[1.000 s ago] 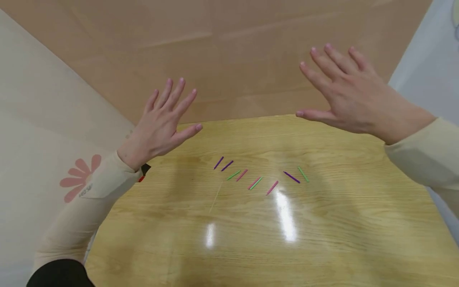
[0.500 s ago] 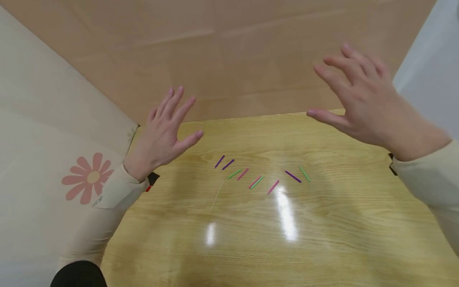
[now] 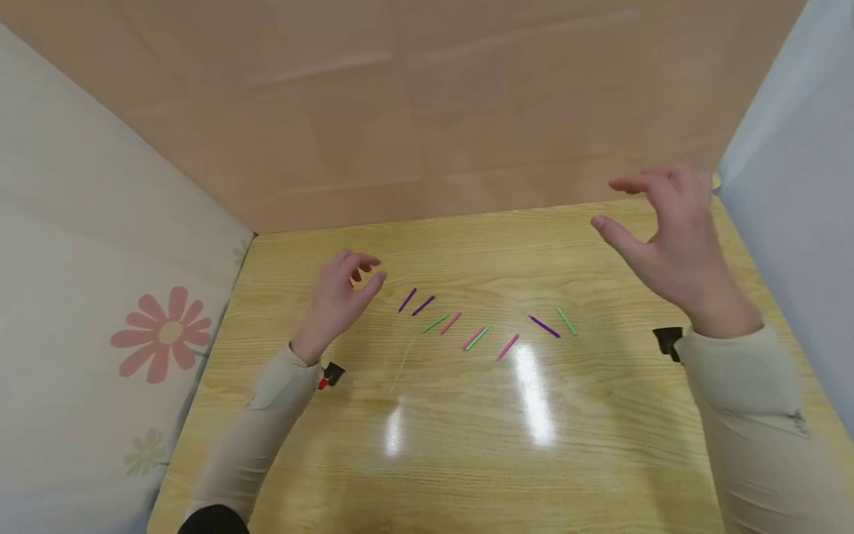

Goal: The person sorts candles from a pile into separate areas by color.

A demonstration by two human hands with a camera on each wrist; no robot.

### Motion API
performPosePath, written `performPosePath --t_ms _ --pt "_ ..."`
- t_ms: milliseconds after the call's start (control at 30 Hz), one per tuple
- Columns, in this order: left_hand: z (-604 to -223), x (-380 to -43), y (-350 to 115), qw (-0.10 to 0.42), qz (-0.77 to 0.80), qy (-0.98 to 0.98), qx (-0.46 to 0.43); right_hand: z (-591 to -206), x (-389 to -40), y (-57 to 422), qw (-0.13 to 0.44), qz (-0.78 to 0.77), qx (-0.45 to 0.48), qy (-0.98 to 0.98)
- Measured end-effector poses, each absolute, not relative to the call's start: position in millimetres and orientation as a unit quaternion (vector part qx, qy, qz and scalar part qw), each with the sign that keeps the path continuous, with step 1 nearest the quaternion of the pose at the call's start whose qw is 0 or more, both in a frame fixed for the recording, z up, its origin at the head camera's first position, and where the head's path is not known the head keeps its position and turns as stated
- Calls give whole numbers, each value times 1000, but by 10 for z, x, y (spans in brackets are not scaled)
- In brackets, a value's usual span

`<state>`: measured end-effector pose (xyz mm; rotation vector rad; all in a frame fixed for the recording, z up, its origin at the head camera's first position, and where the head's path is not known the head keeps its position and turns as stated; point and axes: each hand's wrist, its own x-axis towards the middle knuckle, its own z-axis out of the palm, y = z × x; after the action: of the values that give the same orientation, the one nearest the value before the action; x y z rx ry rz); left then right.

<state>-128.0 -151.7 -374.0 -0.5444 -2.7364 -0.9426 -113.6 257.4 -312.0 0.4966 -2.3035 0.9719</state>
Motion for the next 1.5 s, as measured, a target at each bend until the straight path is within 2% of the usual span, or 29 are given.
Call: performPosePath --t_ms 300,533,667,967,1167,1500 --pt "-4373 -1060 -1352 -45 -411 -908 -67 -3803 -925 2434 146 471 54 -868" --pt "-4653 -918 -1221 -110 -409 -905 -47 -4311 -750 2421 26 484 -19 -875" --pt "-4711 -879 -1153 -115 -404 -906 -51 -4494 -679 2387 -32 462 -27 -886" --pt "-4800 -861 -1031 -110 -374 -920 -29 -4631 -614 2313 -83 427 -19 -900" --pt "-4791 -878 -977 -98 -360 -927 -27 -4637 -596 2316 -83 407 -33 -909" --pt "-4779 -888 -996 -122 -346 -930 -30 -4701 -602 2323 -103 394 -34 -913"
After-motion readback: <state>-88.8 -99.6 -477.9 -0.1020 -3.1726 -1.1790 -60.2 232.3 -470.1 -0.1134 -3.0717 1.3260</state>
